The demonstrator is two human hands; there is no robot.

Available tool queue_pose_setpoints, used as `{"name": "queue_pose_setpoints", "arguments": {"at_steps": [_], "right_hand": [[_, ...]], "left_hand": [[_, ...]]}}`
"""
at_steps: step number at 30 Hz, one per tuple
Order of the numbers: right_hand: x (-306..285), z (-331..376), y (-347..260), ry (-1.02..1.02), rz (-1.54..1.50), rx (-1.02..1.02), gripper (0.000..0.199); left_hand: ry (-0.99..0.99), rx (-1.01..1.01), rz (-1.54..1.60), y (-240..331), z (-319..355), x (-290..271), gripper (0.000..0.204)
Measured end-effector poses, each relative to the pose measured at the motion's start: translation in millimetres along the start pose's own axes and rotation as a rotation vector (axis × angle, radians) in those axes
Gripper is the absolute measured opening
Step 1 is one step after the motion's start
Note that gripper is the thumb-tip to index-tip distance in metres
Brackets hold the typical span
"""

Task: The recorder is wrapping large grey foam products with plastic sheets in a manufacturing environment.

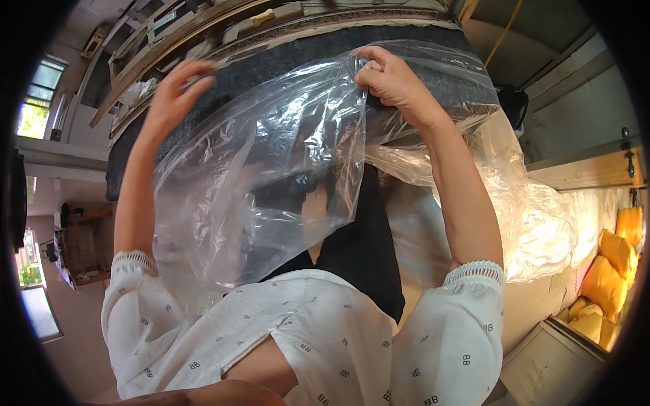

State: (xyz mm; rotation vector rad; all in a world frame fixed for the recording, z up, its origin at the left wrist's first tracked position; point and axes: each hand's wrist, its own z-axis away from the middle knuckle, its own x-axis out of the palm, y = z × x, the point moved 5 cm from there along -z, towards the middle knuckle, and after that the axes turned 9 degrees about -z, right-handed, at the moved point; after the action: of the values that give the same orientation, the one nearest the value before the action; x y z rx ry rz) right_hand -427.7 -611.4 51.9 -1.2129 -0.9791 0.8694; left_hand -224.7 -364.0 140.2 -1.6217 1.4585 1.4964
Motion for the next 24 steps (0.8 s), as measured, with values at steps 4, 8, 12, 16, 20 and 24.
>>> {"name": "queue_pose_setpoints", "arguments": {"at_steps": [4, 8, 12, 16, 20, 24], "right_hand": [[4.6, 8.3, -4.2, 0.002, -0.014, -0.044, 0.047], [7.9, 13.5, -7.5, -0.008, -0.086, -0.084, 0.053], [2.9, 22.5, -13.7, -0.003, -0.090, -0.086, 0.053], [4.1, 28.2, -21.6, -0.019, -0.070, -0.059, 0.052], [-2.8, 31.0, -21.2, 0.012, -0.133, -0.085, 0.051], [2.6, 35.1, -22.8, -0.013, -0.227, -0.076, 0.047]], "left_hand": [[0.031, 0.313, 0.060, 90.1, -66.9, 60.3, 0.032], [0.043, 0.443, 0.030, 125.9, -109.9, 92.3, 0.035], [-0.044, 0.542, -0.100, 165.3, -119.6, 76.8, 0.027], [-0.358, 0.332, 0.285, 125.2, -131.6, 88.3, 0.030], [-0.769, -0.058, 0.423, 99.7, -88.2, 112.2, 0.062], [-0.734, -0.170, 0.794, 90.4, -67.0, 124.5, 0.032]]}}
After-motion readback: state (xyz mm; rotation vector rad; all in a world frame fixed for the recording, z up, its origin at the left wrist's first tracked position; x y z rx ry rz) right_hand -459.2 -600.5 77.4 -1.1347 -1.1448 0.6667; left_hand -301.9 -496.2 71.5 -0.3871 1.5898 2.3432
